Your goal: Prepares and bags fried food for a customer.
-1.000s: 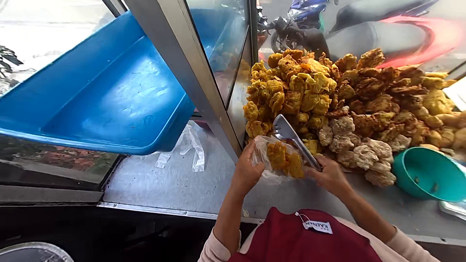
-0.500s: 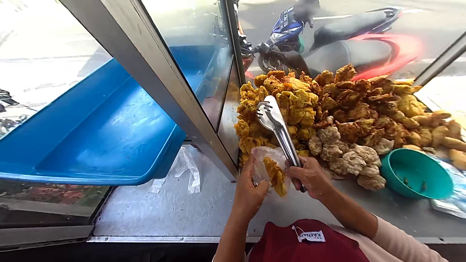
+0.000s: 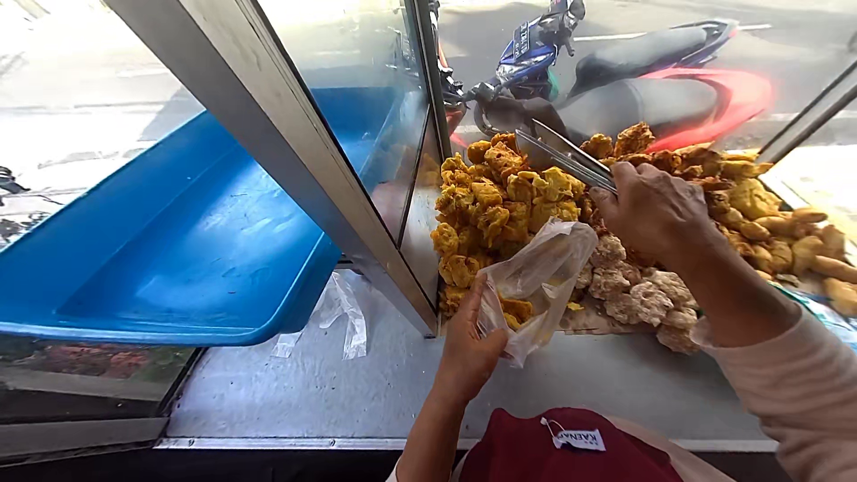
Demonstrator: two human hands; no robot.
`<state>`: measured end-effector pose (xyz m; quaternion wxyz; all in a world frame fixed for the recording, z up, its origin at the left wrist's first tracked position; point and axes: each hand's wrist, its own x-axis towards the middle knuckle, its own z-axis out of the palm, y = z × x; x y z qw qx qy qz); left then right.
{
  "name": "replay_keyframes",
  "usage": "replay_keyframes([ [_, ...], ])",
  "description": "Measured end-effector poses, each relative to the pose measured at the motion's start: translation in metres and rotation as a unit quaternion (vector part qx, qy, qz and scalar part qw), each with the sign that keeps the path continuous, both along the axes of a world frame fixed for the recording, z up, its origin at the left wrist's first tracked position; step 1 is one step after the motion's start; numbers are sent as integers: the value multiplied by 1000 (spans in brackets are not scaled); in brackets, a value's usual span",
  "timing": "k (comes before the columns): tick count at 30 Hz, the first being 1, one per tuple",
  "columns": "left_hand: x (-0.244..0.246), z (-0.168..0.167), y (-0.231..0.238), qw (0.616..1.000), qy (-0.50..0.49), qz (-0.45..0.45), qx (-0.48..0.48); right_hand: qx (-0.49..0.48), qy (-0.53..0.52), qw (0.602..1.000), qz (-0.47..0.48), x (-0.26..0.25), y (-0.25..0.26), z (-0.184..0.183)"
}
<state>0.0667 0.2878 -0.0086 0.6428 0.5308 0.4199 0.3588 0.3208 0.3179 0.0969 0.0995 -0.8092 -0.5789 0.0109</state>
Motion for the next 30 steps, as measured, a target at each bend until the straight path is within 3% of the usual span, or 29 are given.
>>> replay_keyframes([
  [6,0,2,1,999,25,-7,32,-89,-100,991,-14,-10,43,8],
  [17,7,9,11,996,59,-55,25,139,17,989,45,46,-7,21],
  [20,16,10,7,995,56,-75,25,91,-27,995,25,36,-11,23],
  [25,24,10,-2,994,54,-80,48,-31,-38,998,-47,-1,35,2],
  [30,7,8,1,996,56,-50,53,-14,-42,996,-79,19,47,-14],
])
